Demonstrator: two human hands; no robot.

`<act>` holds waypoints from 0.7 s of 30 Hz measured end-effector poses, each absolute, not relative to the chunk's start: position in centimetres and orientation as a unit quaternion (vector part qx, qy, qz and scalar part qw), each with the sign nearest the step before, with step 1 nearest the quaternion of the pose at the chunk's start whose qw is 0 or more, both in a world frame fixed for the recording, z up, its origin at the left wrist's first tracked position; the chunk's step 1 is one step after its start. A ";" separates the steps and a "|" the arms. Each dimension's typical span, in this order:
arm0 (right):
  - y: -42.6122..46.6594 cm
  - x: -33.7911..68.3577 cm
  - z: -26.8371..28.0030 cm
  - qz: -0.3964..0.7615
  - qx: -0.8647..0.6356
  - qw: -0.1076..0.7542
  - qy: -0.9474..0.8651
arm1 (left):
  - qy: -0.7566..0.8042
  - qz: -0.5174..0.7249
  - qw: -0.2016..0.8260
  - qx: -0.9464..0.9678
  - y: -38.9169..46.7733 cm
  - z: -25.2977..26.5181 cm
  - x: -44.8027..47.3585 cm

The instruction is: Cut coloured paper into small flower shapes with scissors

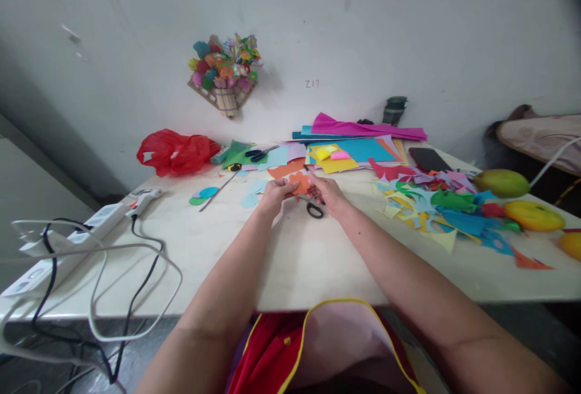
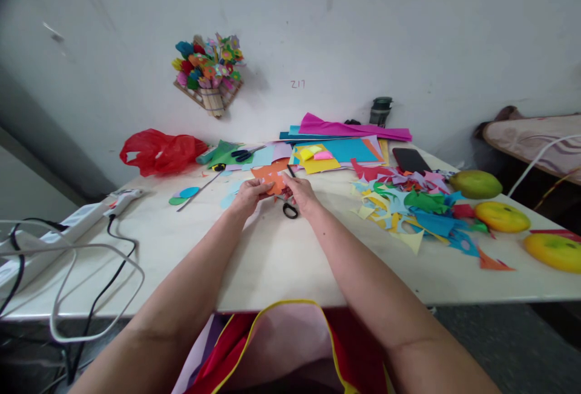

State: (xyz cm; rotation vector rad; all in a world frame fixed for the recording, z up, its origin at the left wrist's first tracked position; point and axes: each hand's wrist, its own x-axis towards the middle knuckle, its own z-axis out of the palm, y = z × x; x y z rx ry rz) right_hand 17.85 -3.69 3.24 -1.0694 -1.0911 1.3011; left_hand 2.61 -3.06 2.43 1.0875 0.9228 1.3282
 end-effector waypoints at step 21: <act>-3.9 17.8 3.1 0.492 -0.466 0.522 -0.519 | 0.426 0.511 0.554 0.500 -3.2 2.6 2.1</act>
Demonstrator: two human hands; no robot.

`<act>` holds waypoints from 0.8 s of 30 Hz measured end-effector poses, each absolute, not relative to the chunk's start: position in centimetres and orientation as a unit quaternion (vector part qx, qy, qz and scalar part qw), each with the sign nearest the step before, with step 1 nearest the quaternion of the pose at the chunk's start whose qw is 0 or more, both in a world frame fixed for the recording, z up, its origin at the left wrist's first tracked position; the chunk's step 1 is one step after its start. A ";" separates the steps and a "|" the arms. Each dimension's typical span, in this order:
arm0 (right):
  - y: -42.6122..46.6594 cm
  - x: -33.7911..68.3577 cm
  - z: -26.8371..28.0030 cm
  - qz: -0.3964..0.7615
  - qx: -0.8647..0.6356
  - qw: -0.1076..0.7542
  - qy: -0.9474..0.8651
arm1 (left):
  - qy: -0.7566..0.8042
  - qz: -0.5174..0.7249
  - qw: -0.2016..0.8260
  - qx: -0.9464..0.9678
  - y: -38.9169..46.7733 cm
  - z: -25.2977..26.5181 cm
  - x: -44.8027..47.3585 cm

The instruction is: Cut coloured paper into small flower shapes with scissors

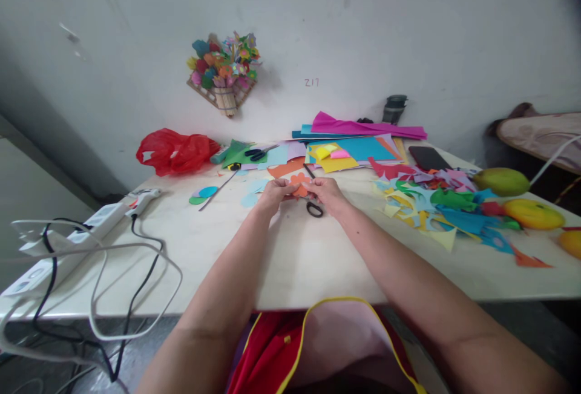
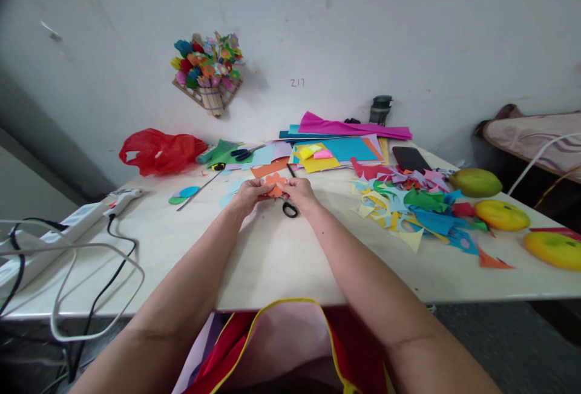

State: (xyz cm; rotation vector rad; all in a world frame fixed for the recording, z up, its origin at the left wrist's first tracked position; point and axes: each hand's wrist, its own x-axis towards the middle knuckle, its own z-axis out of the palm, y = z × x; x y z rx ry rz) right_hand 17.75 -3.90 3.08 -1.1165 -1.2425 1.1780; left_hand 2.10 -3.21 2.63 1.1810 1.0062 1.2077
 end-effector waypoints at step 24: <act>-3.9 17.7 3.1 0.491 -0.465 0.529 -0.513 | 0.428 0.519 0.539 0.507 -2.9 2.4 2.3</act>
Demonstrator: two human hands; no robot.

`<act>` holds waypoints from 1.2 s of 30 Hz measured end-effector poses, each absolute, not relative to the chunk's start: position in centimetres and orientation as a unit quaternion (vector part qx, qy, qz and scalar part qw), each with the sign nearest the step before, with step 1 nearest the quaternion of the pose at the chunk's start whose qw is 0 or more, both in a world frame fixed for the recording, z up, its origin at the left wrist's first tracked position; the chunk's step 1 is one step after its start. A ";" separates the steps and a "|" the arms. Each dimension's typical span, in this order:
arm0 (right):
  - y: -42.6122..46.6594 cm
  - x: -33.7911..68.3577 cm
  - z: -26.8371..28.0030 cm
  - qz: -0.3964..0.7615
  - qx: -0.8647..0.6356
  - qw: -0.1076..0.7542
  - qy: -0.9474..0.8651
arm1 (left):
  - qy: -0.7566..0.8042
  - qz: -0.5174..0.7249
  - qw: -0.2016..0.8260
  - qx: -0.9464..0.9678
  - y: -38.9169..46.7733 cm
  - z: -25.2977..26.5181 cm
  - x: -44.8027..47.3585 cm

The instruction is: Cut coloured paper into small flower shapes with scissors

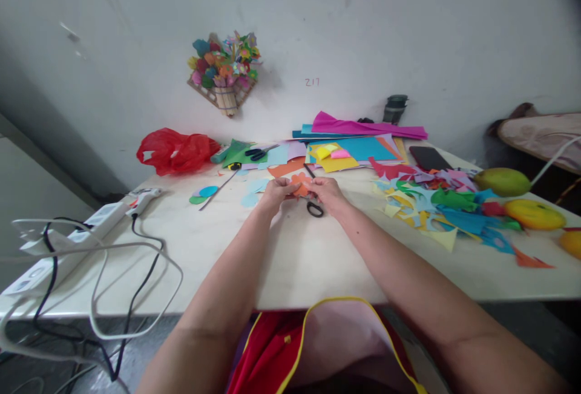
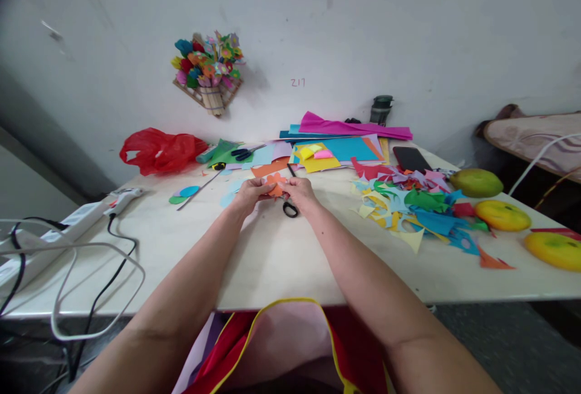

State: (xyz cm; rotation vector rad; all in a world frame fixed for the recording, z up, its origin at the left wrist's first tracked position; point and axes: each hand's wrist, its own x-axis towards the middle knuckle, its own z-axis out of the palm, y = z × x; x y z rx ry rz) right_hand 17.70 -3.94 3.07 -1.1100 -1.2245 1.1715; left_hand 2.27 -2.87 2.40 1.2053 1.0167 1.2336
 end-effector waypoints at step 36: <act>-3.4 17.7 2.6 0.534 -0.441 0.529 -0.491 | 0.382 0.505 0.605 0.483 -2.9 1.7 2.5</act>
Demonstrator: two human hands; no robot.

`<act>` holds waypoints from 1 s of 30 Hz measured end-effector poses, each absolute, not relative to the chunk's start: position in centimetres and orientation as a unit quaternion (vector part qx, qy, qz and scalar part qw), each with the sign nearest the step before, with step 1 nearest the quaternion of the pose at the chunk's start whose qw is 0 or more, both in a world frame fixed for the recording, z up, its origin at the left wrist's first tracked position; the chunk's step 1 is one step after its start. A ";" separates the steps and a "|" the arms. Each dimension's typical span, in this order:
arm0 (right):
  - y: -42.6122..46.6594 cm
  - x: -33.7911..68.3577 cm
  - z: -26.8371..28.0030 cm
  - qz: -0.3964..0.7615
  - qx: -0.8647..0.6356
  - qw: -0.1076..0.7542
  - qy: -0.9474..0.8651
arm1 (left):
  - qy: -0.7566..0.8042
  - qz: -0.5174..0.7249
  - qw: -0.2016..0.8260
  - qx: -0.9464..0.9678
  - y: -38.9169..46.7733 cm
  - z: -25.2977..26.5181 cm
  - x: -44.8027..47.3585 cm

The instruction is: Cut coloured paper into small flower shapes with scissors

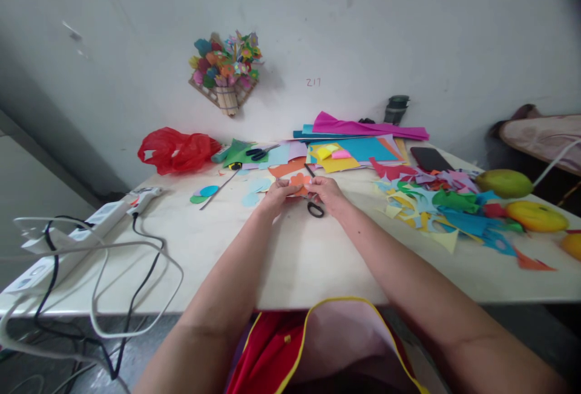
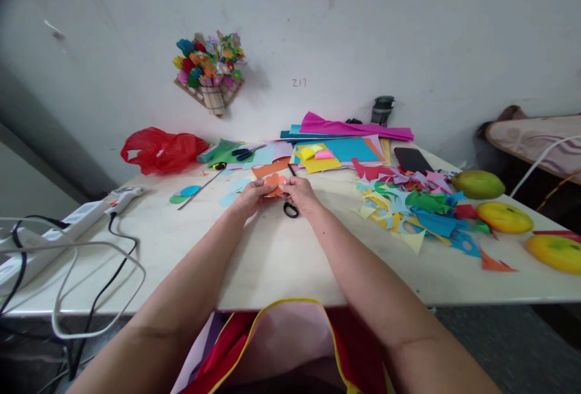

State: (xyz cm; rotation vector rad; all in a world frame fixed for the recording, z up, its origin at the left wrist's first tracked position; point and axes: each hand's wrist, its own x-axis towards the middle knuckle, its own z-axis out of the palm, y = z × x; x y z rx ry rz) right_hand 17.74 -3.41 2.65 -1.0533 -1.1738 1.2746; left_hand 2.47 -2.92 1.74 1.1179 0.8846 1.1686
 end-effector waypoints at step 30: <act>-5.5 20.5 6.4 0.055 -0.579 -0.029 -0.813 | 0.406 0.580 0.568 0.421 -2.0 1.6 0.4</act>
